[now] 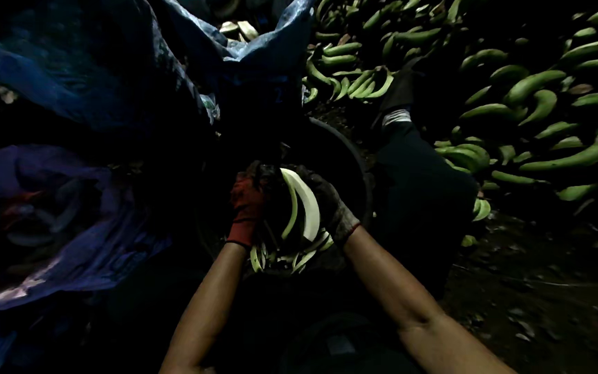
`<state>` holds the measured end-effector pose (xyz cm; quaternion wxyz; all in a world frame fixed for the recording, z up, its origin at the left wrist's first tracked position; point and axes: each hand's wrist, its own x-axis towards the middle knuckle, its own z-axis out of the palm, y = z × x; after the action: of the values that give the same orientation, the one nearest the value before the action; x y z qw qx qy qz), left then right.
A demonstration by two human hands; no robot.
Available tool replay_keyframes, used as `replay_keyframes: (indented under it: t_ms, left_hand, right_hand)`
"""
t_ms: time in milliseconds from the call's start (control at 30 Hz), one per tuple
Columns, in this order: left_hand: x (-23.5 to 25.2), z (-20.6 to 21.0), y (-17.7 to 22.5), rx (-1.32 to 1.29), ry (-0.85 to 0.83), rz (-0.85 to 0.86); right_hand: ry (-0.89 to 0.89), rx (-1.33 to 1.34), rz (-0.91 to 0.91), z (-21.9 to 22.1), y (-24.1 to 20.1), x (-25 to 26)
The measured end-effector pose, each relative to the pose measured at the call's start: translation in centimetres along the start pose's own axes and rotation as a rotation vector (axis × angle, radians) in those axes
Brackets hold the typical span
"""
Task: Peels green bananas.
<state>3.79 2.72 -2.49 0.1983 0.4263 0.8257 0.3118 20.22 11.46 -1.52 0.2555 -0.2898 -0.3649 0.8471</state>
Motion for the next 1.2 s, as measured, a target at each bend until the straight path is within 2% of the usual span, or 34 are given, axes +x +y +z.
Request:
replay_keyframes:
  t_ms: [33, 100, 200, 267, 300, 367, 400, 533, 600, 833, 900, 1000, 1100, 1167, 1200]
  left_hand:
    - [0.1, -0.3, -0.4, -0.077, -0.015, -0.053]
    - [-0.1, -0.9, -0.7, -0.261, -0.063, -0.046]
    - [-0.2, -0.3, -2.0, -0.25, -0.179, 0.177]
    - [-0.6, 0.2, -2.7, -0.203, -0.222, 0.35]
    - [-1.4, -0.1, -2.5, -0.284, -0.267, 0.321]
    - [-2.8, -1.2, -1.7, -0.517, -0.407, 0.146]
    - [-2.5, -0.9, -1.7, -0.546, -0.434, 0.116]
    - [-1.5, 0.1, -1.0, -0.426, -0.399, 0.195]
    - [-1.8, -0.3, -0.7, -0.428, -0.396, 0.175]
    - [-1.4, 0.1, -2.5, -0.422, -0.398, 0.195]
    - [-1.2, -0.1, -2.3, -0.358, -0.403, 0.128]
    - [-1.7, -0.8, -2.7, 0.168, -0.459, -0.065]
    - [-4.3, -1.1, -3.7, 0.462, -0.698, -0.189]
    - [-4.9, -1.0, -3.9, 0.504, -0.843, -0.229]
    - [-5.0, -1.4, -3.4, 0.482, -0.887, -0.267]
  right_hand:
    - [-0.006, -0.019, 0.028, -0.6, 0.5, -0.4]
    - [0.005, 0.032, 0.108, -1.9, 0.6, -0.4]
    - [-0.018, 0.244, 0.201, -2.6, -0.8, 1.1]
    - [-0.032, 0.208, 0.2, -3.2, -0.9, 0.5]
    - [-0.034, 0.152, 0.184, -3.4, -0.8, 0.0]
    - [-0.025, 0.013, 0.153, -4.5, -0.4, -0.9]
    - [-0.024, -0.035, 0.146, -5.0, -0.2, -1.1]
    - [-0.076, -0.003, 0.151, -4.0, -0.8, -0.5]
    - [-0.119, 0.038, 0.135, -3.1, -1.5, 0.0]
    - [-0.082, -0.114, 0.138, -3.6, -0.4, -0.9]
    - [0.002, -0.202, 0.128, -4.3, -0.3, -0.2]
    - [0.178, -0.235, 0.286, -6.5, 0.6, 1.6]
    - [0.279, -0.392, 0.304, -7.5, 2.8, 1.9]
    - [0.256, -0.712, 0.203, -7.6, 4.3, 1.7]
    - [0.198, -1.051, 0.139, -7.1, 4.7, 1.6]
